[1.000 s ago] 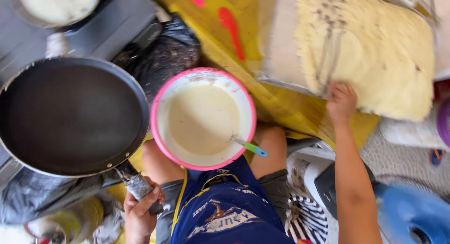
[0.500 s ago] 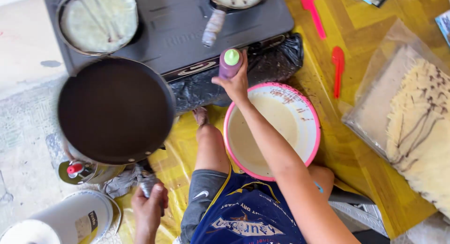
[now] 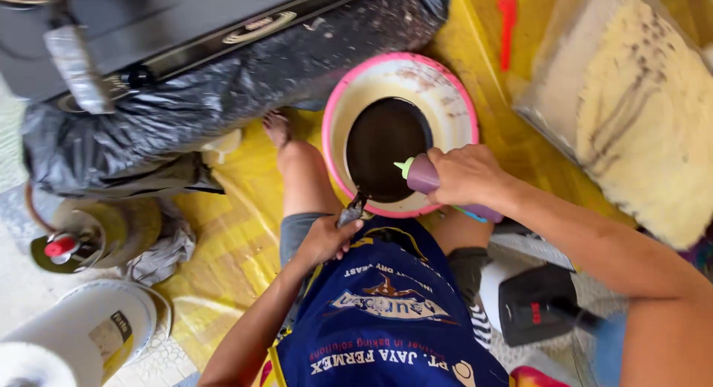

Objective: Cooking crepes using multiple pans on a gas stove and stacking the finished products.

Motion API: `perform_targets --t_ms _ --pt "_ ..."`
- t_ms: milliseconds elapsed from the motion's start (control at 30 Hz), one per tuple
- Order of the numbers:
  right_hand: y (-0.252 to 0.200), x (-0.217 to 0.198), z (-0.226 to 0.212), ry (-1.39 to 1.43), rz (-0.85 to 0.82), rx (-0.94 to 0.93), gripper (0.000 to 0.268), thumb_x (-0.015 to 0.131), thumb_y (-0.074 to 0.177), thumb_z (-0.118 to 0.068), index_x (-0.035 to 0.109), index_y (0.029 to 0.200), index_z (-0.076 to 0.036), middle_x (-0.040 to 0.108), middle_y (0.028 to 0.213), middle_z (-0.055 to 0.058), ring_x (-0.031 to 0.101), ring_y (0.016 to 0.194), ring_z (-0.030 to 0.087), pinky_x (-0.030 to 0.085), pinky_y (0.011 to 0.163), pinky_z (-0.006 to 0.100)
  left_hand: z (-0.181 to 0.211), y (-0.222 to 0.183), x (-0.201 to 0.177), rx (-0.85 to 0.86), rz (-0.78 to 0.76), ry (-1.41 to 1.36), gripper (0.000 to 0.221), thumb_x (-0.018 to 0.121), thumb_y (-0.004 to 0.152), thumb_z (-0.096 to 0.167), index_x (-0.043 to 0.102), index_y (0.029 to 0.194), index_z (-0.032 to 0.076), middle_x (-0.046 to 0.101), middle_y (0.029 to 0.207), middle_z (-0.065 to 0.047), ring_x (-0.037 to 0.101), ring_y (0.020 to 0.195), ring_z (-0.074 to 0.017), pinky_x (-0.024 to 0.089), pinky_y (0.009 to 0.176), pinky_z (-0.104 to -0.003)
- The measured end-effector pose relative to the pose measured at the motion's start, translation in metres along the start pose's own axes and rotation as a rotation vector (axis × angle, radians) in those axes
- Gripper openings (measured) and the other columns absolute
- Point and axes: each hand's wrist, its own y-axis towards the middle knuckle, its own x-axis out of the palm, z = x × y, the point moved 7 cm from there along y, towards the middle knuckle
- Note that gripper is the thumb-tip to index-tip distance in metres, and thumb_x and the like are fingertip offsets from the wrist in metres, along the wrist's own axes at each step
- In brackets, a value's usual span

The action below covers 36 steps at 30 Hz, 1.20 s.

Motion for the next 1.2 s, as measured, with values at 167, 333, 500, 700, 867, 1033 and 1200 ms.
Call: perform_targets --t_ms 167,333,500,700,867,1033,1200 --pt "-0.015 0.008 0.044 -0.070 0.226 0.112 0.072 0.070 0.078 -0.049 0.059 0.134 -0.004 0.078 0.099 0.018 0.076 0.099 0.037 0.055 0.082 0.049 0.012 0.018 0.054 0.001 -0.144 0.065 0.041 0.074 0.090 0.041 0.066 0.078 0.002 0.066 0.056 -0.013 0.064 0.042 -0.0186 0.053 0.039 -0.028" --pt "-0.060 0.046 0.024 -0.030 -0.019 0.062 0.076 0.072 0.068 -0.065 0.065 0.125 -0.014 0.080 0.099 0.014 0.075 0.102 0.037 0.056 0.085 0.050 0.013 0.021 0.068 -0.006 -0.171 0.045 0.042 0.075 0.089 0.043 0.065 0.079 0.003 0.065 0.054 -0.012 0.063 0.040 -0.0183 0.053 0.038 -0.028" --pt "-0.068 0.029 0.059 0.079 0.046 0.196 0.074 0.074 0.077 -0.057 0.061 0.131 -0.009 0.078 0.109 0.022 0.073 0.109 0.043 0.054 0.091 0.052 0.026 0.016 0.063 0.030 -0.172 -0.033 0.042 0.076 0.090 0.040 0.065 0.079 0.001 0.063 0.053 -0.013 0.062 0.039 -0.0182 0.052 0.036 -0.027" --pt "-0.090 -0.038 0.054 0.278 0.073 0.289 0.077 0.068 0.082 -0.061 0.054 0.141 -0.012 0.073 0.125 0.025 0.067 0.121 0.046 0.050 0.103 0.055 0.029 0.006 0.040 0.085 -0.138 -0.251 0.039 0.076 0.092 0.035 0.065 0.079 -0.001 0.059 0.050 -0.013 0.058 0.035 -0.0178 0.049 0.034 -0.027" --pt "0.002 -0.077 0.026 0.893 0.586 0.152 0.107 0.083 0.077 -0.054 0.029 0.158 -0.010 0.052 0.145 0.034 0.049 0.134 0.053 0.037 0.114 0.060 0.013 -0.025 -0.037 0.157 0.079 -0.454 0.031 0.076 0.092 0.025 0.066 0.085 -0.003 0.058 0.050 -0.015 0.058 0.035 -0.0222 0.050 0.035 -0.031" --pt "0.116 -0.136 -0.119 1.165 0.971 -0.539 0.084 0.093 0.066 -0.014 0.042 0.132 -0.003 0.067 0.117 0.015 0.073 0.097 0.027 0.059 0.084 0.033 -0.034 -0.110 -0.140 0.308 0.726 -0.512 0.016 0.071 0.088 0.016 0.065 0.086 0.001 0.061 0.057 -0.009 0.056 0.042 -0.0198 0.045 0.037 -0.032" --pt "0.178 -0.154 -0.201 1.303 1.062 -0.500 0.098 0.093 0.067 -0.022 0.036 0.146 -0.004 0.062 0.132 0.018 0.069 0.115 0.032 0.055 0.098 0.038 -0.050 -0.168 -0.163 0.399 0.891 -0.606 0.014 0.065 0.095 0.014 0.063 0.091 0.001 0.059 0.059 -0.011 0.053 0.042 -0.0194 0.039 0.035 -0.029"
